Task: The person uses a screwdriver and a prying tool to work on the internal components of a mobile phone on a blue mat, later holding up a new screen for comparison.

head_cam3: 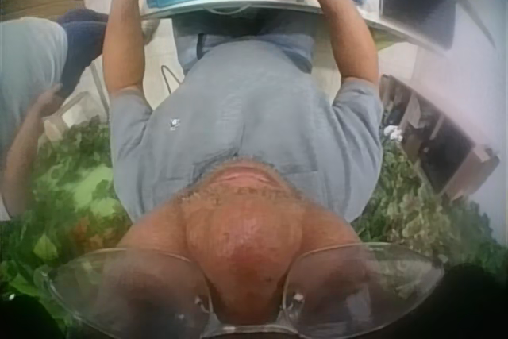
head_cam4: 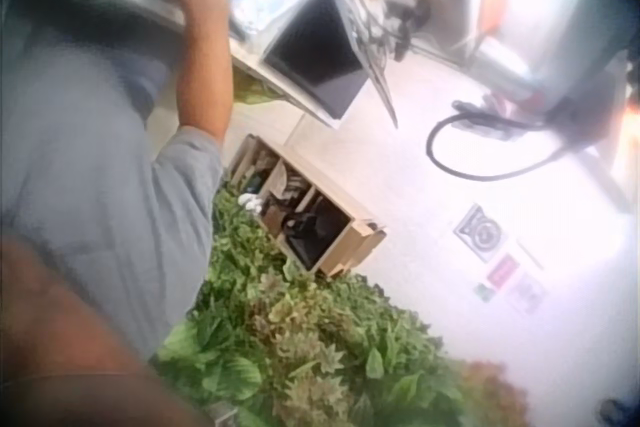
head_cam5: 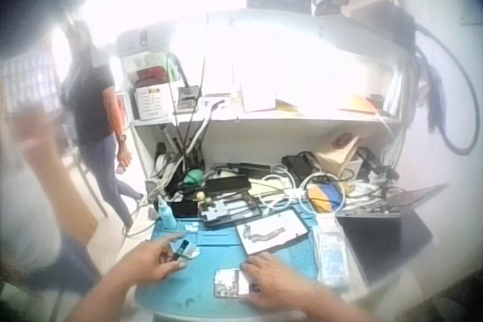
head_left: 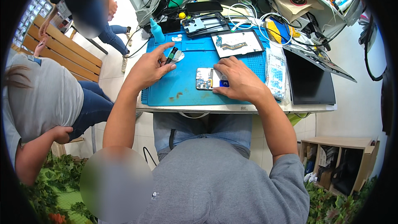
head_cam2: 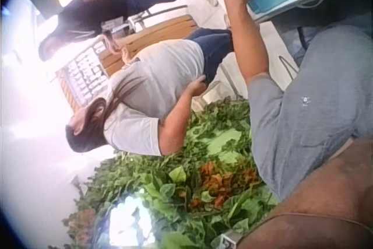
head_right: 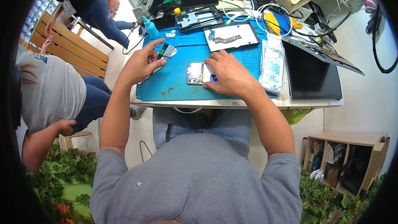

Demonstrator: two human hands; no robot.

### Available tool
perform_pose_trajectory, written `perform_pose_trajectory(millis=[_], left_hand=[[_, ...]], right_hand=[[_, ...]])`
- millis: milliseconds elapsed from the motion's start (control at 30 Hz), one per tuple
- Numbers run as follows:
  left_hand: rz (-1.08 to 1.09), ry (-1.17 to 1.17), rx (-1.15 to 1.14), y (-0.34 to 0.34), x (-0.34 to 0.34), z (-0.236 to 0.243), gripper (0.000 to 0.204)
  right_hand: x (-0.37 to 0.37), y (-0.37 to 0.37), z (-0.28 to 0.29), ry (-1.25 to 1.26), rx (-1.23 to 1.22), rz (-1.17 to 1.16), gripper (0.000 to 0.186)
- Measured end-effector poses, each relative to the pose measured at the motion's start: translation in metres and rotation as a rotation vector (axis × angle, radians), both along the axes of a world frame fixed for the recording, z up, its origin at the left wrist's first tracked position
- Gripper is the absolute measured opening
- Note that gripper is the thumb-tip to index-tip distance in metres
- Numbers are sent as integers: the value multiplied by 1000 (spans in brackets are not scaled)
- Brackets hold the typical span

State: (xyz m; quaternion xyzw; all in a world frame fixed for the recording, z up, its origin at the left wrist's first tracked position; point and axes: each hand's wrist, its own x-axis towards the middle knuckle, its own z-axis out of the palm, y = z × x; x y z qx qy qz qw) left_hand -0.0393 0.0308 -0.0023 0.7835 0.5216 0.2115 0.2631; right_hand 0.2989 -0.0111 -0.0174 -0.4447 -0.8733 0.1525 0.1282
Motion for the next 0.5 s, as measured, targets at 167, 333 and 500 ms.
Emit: perform_pose_trajectory(millis=[167, 333, 500], left_hand=[[95, -16, 46, 11, -27, 10, 64], [191, -64, 65, 15, -56, 18, 60], [143, 117, -12, 24, -44, 3, 52]], right_hand=[[5, 3, -5, 37, 1, 8, 72], [3, 3, -13, 107, 63, -26, 67], [3, 4, -14, 142, 59, -40, 67]])
